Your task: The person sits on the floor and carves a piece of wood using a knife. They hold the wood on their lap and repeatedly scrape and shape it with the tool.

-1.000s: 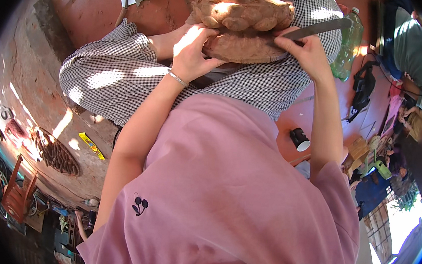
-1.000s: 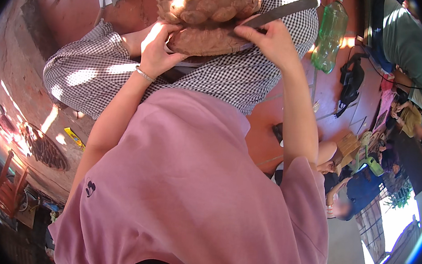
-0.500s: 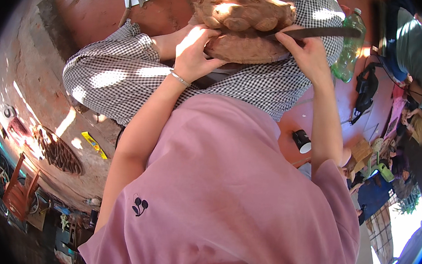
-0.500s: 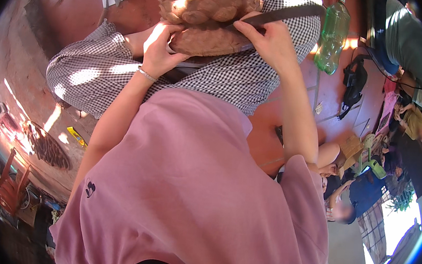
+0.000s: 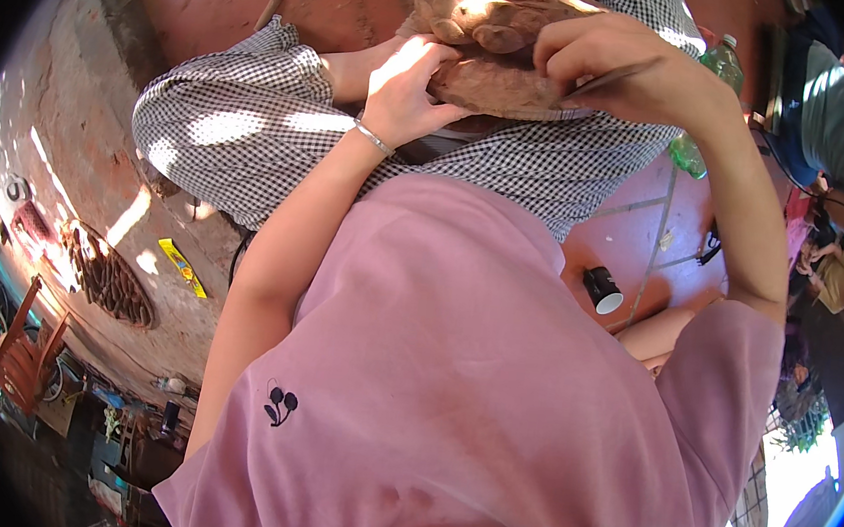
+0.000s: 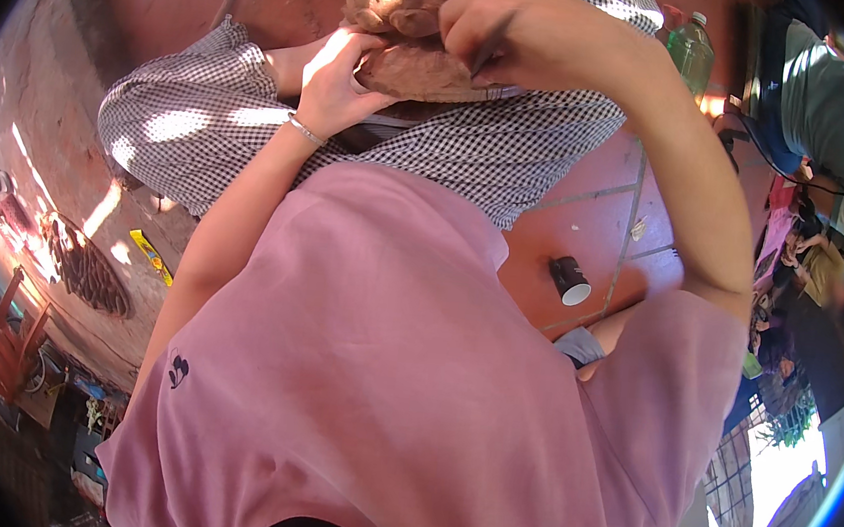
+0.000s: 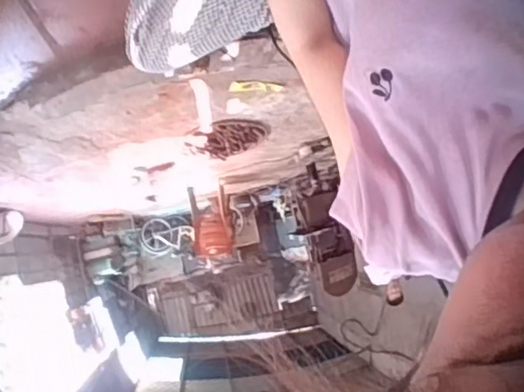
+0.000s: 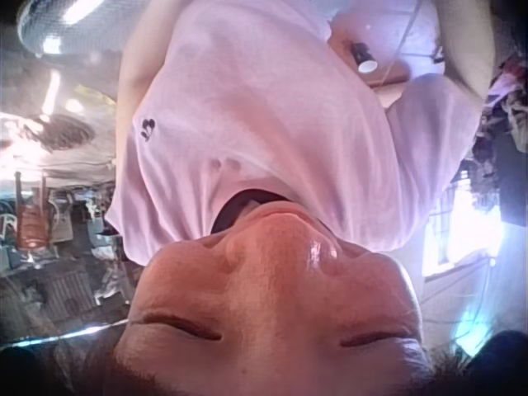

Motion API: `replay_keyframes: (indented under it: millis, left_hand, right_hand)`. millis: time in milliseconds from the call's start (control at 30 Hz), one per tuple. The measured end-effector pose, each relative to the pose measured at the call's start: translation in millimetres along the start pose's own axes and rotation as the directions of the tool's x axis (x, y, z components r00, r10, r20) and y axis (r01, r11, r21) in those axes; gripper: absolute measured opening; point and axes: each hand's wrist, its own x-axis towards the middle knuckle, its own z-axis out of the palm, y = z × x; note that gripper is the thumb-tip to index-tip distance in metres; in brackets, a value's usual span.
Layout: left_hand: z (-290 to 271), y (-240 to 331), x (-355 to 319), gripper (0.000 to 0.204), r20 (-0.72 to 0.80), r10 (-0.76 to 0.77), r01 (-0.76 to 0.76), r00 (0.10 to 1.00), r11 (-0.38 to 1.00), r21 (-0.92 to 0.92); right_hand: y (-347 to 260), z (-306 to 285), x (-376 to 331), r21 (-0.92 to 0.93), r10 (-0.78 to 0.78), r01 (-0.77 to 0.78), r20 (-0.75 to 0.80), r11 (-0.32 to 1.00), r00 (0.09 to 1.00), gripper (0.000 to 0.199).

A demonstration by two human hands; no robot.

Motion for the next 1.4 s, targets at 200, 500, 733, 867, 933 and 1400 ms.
replay_keyframes:
  millis: [200, 500, 733, 867, 933, 1400]
  left_hand:
    - [-2, 2, -2, 0.057, 0.016, -0.029, 0.029, 0.999, 1.0, 0.001]
    - [-1, 1, 0, 0.058, 0.003, 0.011, -0.011, 1.0, 1.0, 0.019]
    - [-1, -4, -1, 0.059, -0.003, 0.032, -0.032, 0.999, 0.999, 0.003]
    - [-1, 1, -1, 0.059, 0.018, -0.017, 0.016, 1.0, 0.999, 0.028]
    - [1, -3, -2, 0.059, 0.0, 0.011, -0.011, 1.0, 1.0, 0.025]
    - [-3, 0, -1, 0.057, 0.059, -0.016, 0.014, 0.998, 0.999, 0.034]
  right_hand:
    - [7, 5, 35, -0.012, 0.027, -0.027, 0.022, 1.0, 0.999, 0.021]
    - [30, -5, 60, -0.081, -0.105, 0.135, 0.299, 0.988, 0.948, 0.048]
    - [26, -16, 82, 0.01, -0.026, 0.024, 0.369, 1.0, 0.929, 0.045]
    - [30, -11, 69, -0.054, 0.002, 0.019, 0.367, 0.998, 0.93, 0.045]
    - [28, -11, 70, -0.051, -0.03, 0.051, 0.342, 0.997, 0.939, 0.043]
    - [27, -7, 62, -0.075, -0.054, 0.07, 0.199, 0.995, 0.979, 0.018]
